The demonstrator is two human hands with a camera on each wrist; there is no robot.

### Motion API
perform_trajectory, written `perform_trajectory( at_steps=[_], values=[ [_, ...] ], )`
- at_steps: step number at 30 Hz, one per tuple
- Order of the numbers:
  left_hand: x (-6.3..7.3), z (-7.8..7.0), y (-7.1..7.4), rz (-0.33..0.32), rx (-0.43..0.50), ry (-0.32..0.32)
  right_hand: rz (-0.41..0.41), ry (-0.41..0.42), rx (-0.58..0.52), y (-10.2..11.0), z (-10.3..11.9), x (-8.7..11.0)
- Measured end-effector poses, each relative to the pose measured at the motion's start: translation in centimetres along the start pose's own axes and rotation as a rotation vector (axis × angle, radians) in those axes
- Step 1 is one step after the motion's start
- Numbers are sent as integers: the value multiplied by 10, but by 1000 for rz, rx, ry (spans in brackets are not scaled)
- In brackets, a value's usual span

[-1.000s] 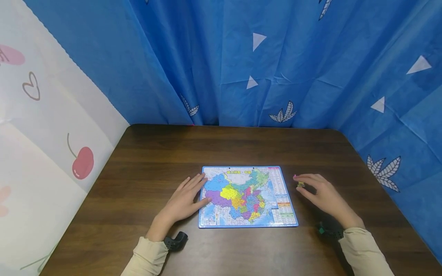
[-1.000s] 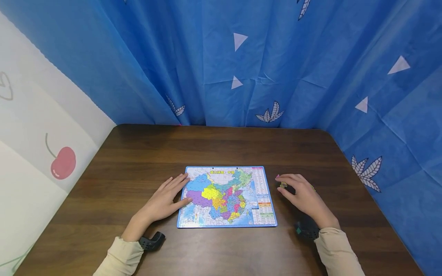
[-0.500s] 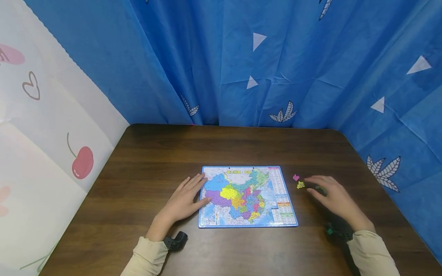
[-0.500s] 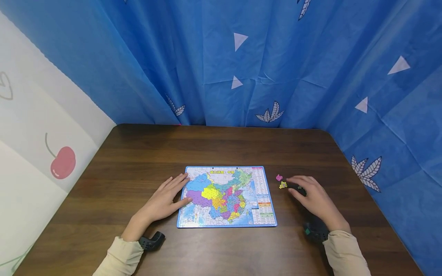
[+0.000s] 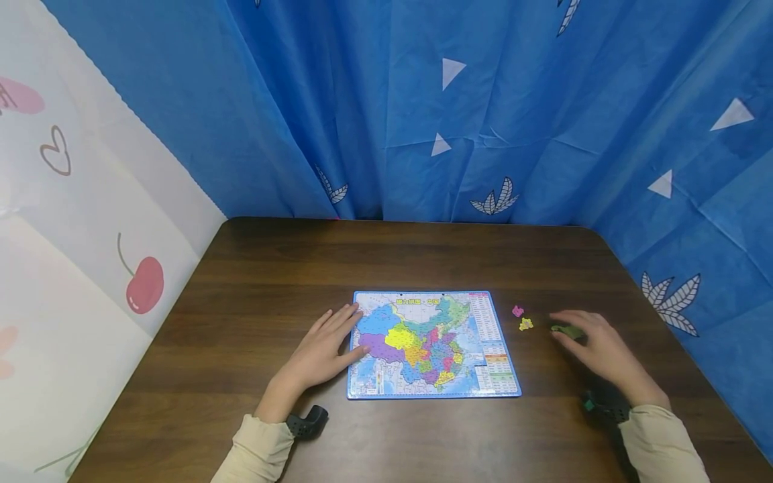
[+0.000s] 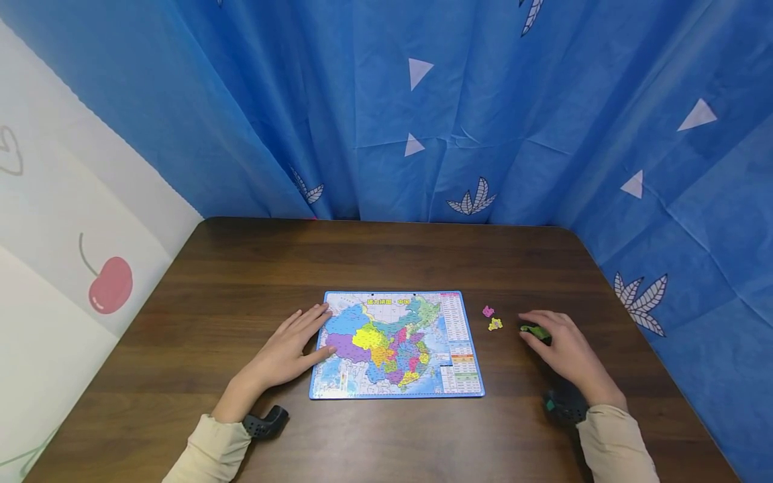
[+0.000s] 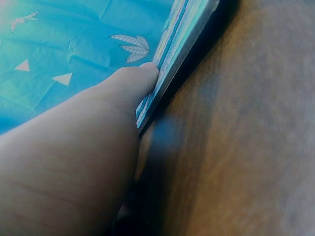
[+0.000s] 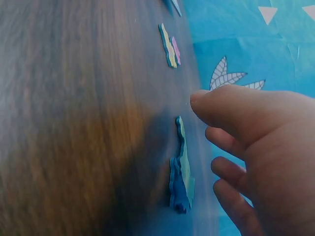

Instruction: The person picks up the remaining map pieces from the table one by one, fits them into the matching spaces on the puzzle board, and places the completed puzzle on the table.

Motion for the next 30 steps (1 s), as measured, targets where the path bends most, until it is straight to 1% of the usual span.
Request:
perform_trajectory(
  at_steps=[3,9,12,22,30],
  values=[
    [0,0,0,3,2,3,-6,0,-5,1,-3,2],
    [0,0,0,-1,5,2,23,-61,20,0,-12,7],
    [0,0,0,-2,2,2,42,-78,18,0,-15,9],
    [0,1,0,-7,2,2,123,-124,-3,-7,-17,12],
    [-1,1,-1,2,2,6,137,-137,-2,-9,-19,11]
  ],
)
Point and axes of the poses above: each hand's wrist, its own x-axis away from the middle knuckle, its own y-axis out of the back of the hand, z = x × y, the point moved 10 cm from there along -x, towards the middle knuckle, and after that the axes turned 3 degrees about y, right-handed, at the moved point
